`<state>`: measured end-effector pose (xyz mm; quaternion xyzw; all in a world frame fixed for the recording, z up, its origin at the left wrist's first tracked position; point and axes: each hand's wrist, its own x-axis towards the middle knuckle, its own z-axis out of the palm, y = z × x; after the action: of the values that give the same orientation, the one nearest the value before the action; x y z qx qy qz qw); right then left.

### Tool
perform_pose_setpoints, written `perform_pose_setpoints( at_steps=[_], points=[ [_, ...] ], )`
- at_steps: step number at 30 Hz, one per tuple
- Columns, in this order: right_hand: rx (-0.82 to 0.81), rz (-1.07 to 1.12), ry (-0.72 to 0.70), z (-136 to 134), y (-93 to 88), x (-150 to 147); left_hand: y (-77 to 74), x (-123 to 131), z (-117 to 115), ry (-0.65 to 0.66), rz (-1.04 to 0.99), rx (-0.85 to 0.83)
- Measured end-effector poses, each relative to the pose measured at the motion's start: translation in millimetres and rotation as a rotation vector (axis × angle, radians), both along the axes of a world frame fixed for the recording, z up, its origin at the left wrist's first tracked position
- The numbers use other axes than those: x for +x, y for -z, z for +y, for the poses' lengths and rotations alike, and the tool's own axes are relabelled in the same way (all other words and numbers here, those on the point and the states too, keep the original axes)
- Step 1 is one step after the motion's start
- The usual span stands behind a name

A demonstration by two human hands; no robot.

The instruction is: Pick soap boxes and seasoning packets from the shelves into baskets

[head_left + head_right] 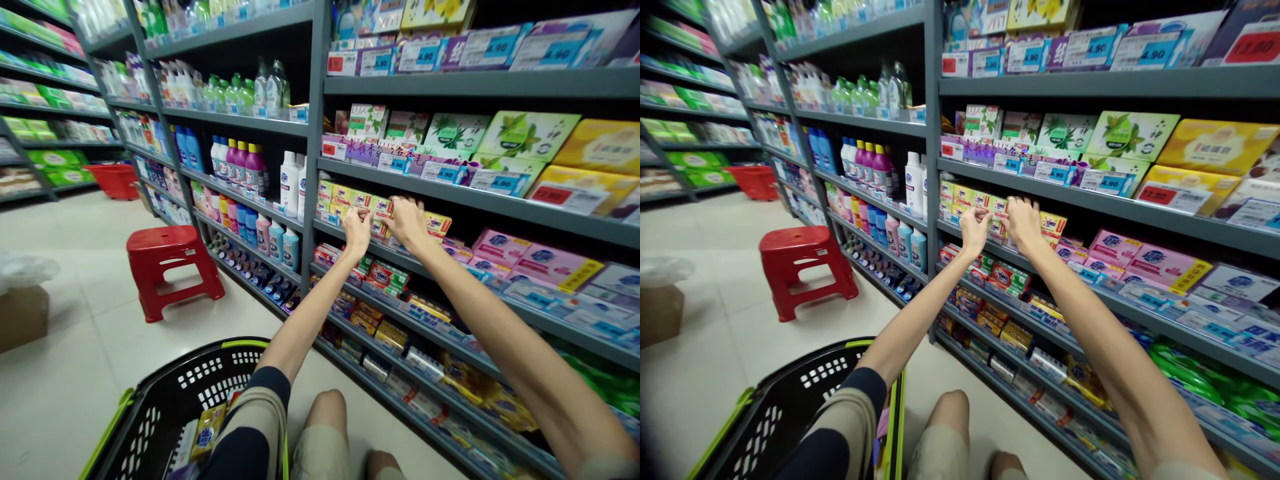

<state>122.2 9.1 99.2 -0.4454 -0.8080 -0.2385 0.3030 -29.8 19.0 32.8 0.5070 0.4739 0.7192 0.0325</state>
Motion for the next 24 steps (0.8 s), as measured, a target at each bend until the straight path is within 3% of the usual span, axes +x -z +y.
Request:
perform_pose_setpoints(
  at_steps=[9,11,14,18,21,24],
  points=[
    [0.048,-0.060,-0.027,0.3,-4.1,2.8,0.3,0.1,-0.6,-0.013,-0.021,-0.028],
    [0.073,-0.038,-0.083,-8.4,-4.2,4.7,2.6,-15.8,-8.6,-0.041,-0.023,0.026],
    [0.108,0.008,-0.207,-25.4,6.9,0.8,10.1,-59.8,-23.5,-0.119,0.021,0.059],
    [-0.120,0.073,-0.169,-34.0,37.8,-22.2,23.2,-114.9,-32.4,-0.053,0.224,-0.032],
    [-0.188,0.083,-0.057,-25.2,53.3,-42.3,26.6,-126.9,-25.1,0.049,0.369,-0.056],
    [-0.183,0.123,-0.024,-14.7,55.0,-52.7,21.4,-123.3,-12.6,0.081,0.468,-0.070]
  ],
)
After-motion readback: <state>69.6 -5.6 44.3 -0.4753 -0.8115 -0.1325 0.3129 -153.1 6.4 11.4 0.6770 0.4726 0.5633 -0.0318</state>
